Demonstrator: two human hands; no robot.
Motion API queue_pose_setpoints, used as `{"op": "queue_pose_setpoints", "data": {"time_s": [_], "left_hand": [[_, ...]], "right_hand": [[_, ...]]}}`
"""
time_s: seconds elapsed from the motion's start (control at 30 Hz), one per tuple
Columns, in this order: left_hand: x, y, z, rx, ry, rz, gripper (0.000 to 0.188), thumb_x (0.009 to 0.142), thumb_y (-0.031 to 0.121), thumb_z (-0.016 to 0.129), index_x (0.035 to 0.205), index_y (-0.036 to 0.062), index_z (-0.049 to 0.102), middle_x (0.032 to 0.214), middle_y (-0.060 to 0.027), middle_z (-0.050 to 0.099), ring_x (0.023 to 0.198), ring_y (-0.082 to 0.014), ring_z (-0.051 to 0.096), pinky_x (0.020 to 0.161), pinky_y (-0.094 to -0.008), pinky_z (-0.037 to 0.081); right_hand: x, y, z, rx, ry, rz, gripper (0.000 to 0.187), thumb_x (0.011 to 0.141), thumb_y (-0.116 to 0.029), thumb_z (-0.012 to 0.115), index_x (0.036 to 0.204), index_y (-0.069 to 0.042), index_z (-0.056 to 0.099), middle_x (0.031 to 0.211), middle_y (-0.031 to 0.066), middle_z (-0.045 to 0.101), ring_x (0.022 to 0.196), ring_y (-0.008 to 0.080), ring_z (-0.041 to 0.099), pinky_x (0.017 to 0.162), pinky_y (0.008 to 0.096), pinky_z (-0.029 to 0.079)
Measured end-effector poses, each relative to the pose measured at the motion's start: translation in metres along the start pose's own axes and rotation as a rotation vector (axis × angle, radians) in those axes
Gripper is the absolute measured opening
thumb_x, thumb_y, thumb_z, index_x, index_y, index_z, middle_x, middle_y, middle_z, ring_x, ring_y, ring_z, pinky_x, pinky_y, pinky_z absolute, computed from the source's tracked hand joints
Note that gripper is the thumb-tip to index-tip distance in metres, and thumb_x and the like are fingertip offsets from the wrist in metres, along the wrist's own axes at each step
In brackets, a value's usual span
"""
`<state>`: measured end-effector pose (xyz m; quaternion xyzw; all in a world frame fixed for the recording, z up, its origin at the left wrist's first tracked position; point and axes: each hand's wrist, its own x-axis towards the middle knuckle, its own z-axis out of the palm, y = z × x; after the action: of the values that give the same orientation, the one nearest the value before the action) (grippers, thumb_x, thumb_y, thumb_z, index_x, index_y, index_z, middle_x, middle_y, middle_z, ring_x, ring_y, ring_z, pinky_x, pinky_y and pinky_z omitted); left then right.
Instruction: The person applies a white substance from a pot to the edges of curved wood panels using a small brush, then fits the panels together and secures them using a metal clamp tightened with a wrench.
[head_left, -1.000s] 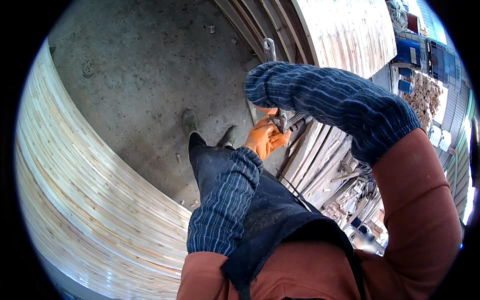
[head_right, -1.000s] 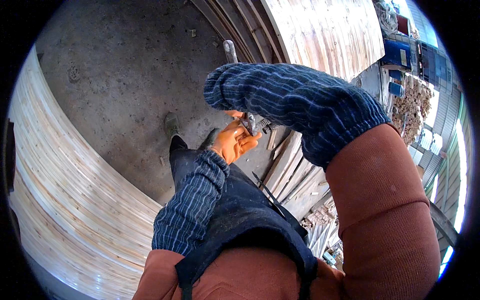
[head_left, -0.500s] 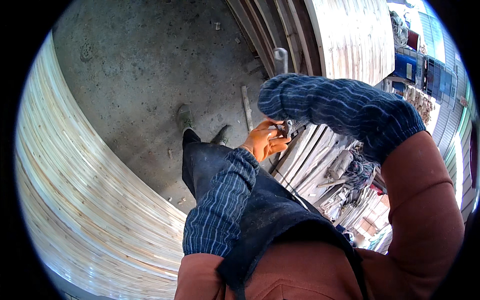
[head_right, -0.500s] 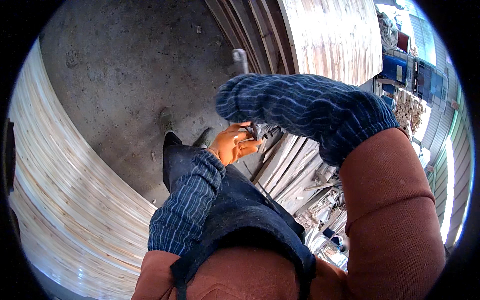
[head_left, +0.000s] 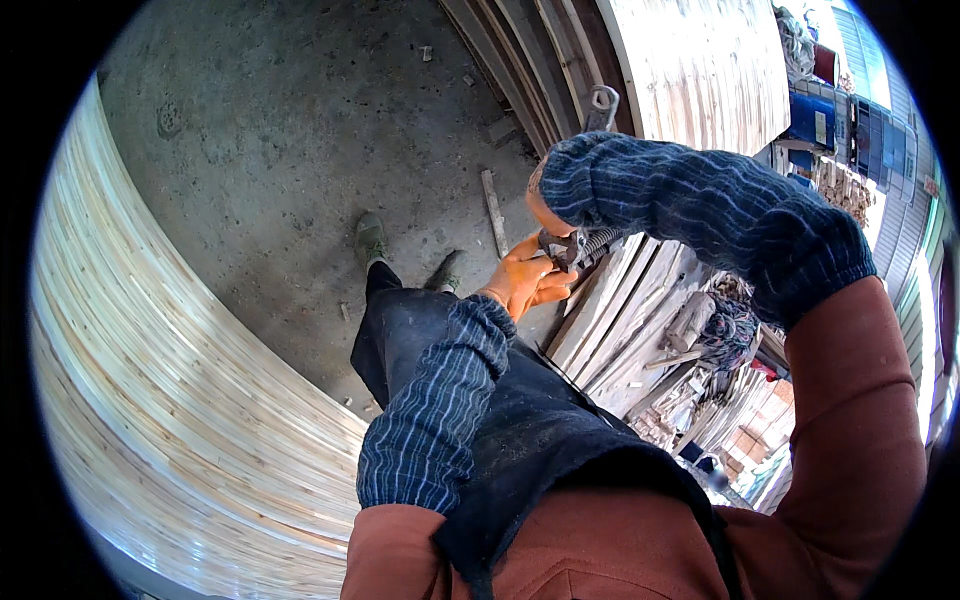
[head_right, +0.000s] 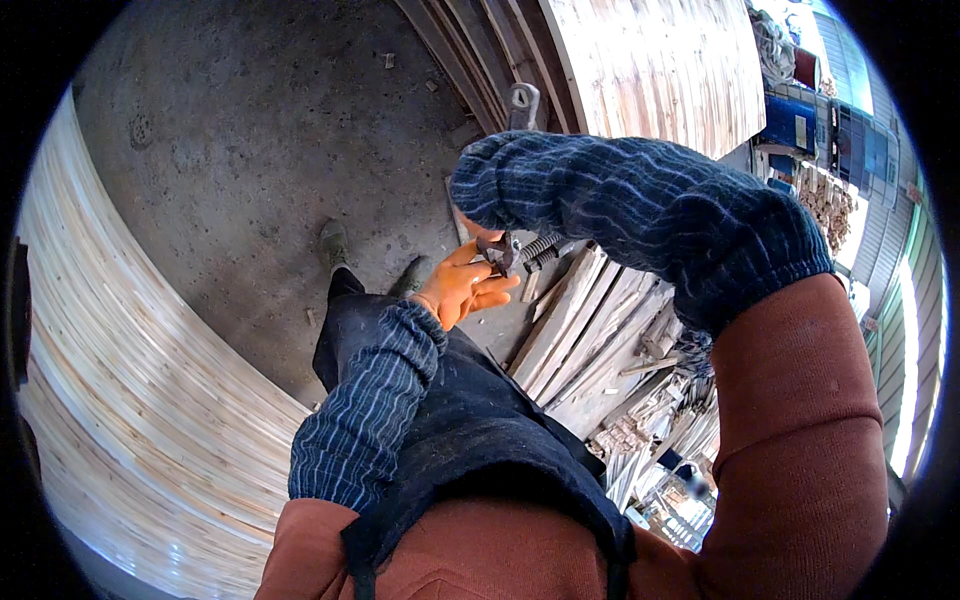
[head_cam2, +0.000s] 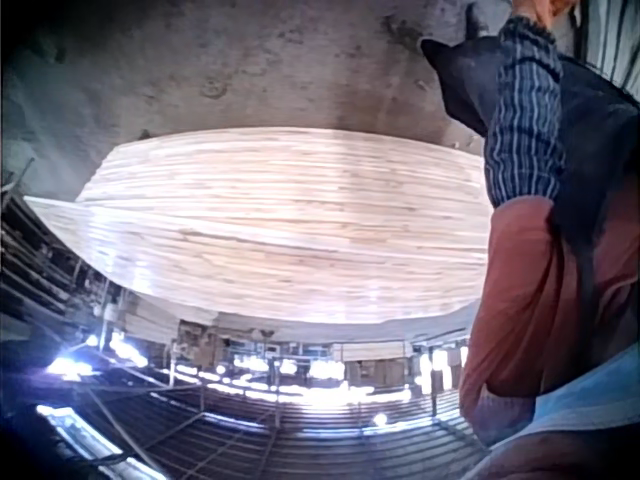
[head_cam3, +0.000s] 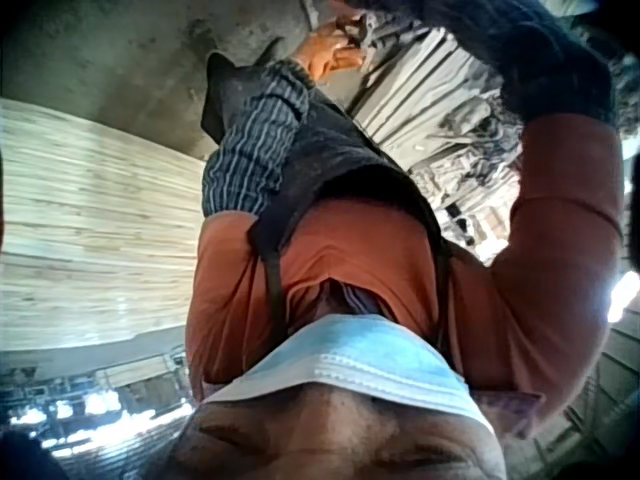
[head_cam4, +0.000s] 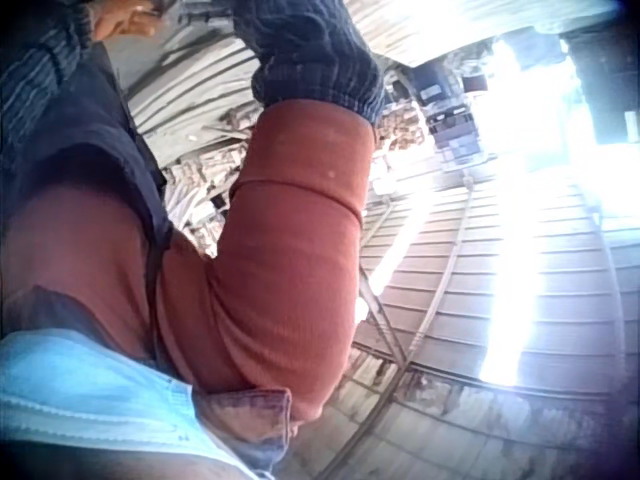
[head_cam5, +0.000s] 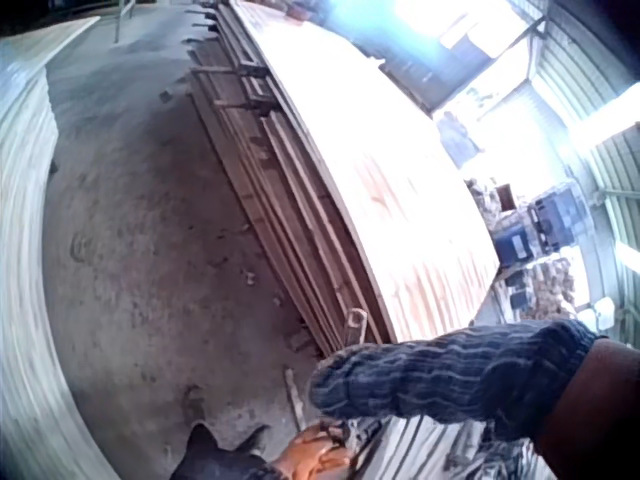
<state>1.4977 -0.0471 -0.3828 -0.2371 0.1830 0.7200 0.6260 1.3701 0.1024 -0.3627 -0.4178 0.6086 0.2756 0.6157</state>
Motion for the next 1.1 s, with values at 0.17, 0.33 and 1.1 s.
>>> {"op": "queue_pose_setpoints", "data": {"time_s": [0.17, 0.33, 1.1], "left_hand": [[0.008, -0.002, -0.003, -0.012, -0.027, 0.023, 0.048, 0.099, 0.006, 0.053, 0.145, 0.0171, 0.048, 0.132, -0.0115, 0.062, 0.118, -0.0272, 0.066, 0.082, -0.0357, 0.064], [0.000, 0.003, 0.005, -0.001, -0.028, 0.003, 0.050, 0.100, 0.004, 0.051, 0.147, 0.0176, 0.047, 0.133, -0.0115, 0.061, 0.121, -0.0266, 0.065, 0.085, -0.0362, 0.064], [0.001, -0.005, 0.009, 0.072, -0.047, -0.076, 0.028, 0.103, 0.016, 0.052, 0.130, 0.0087, 0.058, 0.128, -0.0115, 0.067, 0.112, -0.0228, 0.068, 0.092, -0.0321, 0.061]], "right_hand": [[0.017, -0.020, 0.019, -0.264, 0.069, 0.349, 0.033, 0.076, -0.038, 0.076, 0.088, -0.008, 0.080, 0.084, 0.0109, 0.073, 0.080, 0.0262, 0.071, 0.074, 0.0410, 0.057], [-0.005, -0.019, -0.012, -0.018, -0.072, 0.203, 0.036, 0.076, -0.042, 0.076, 0.092, -0.009, 0.080, 0.087, 0.0105, 0.074, 0.081, 0.0262, 0.071, 0.074, 0.0408, 0.057], [-0.017, -0.032, -0.029, 0.151, -0.188, 0.176, 0.038, 0.079, -0.042, 0.074, 0.101, -0.011, 0.080, 0.096, 0.0091, 0.074, 0.087, 0.0261, 0.071, 0.074, 0.0403, 0.058]]}}
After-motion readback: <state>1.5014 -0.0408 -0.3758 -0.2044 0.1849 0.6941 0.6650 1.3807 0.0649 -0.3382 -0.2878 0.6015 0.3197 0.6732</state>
